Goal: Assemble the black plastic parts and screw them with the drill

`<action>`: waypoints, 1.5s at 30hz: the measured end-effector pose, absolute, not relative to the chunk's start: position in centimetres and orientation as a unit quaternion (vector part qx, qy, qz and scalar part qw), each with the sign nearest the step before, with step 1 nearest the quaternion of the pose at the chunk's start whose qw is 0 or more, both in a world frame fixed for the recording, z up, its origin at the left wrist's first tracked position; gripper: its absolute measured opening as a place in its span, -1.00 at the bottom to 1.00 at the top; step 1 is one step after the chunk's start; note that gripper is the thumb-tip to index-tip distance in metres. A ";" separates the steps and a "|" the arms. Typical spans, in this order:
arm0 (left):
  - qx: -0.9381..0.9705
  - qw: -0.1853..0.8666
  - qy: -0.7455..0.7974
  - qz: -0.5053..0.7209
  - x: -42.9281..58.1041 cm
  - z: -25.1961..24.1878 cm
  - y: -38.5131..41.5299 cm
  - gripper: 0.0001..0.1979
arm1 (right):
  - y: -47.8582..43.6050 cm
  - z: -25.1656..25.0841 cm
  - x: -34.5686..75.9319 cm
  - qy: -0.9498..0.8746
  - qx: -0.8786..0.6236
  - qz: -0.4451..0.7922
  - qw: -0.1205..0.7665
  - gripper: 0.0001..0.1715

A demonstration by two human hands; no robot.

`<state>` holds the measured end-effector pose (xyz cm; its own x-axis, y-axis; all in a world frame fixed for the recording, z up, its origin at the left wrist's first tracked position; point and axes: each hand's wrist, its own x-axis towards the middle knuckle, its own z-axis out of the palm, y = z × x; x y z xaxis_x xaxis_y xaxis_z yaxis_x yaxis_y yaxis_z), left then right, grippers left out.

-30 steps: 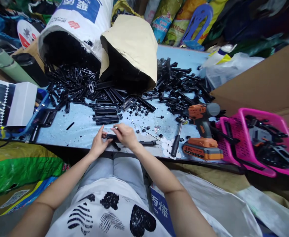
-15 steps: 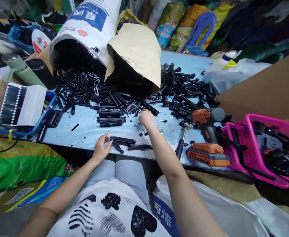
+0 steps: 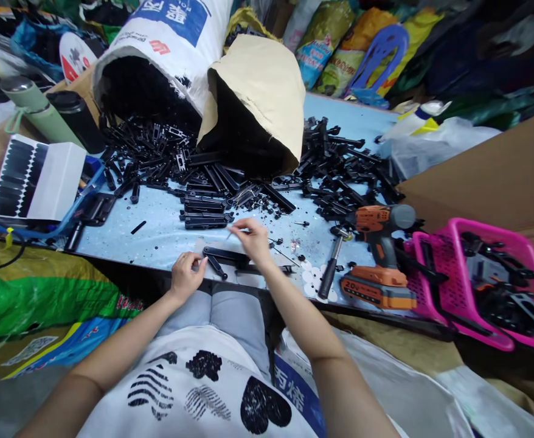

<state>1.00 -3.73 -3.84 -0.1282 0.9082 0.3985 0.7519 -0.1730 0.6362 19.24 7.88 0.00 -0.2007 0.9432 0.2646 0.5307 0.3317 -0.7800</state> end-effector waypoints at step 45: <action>0.894 0.136 0.405 0.136 4.3 -0.6 0.8 -0.46 | -0.9 -3.1 27.4 -0.880 -0.401 0.097 0.237 -0.46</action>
<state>4.27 0.76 -0.65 0.6352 0.7607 0.1335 0.6866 -0.6354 0.3533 27.37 -0.92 -3.11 -0.5672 0.7508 0.3384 0.6588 0.6602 -0.3606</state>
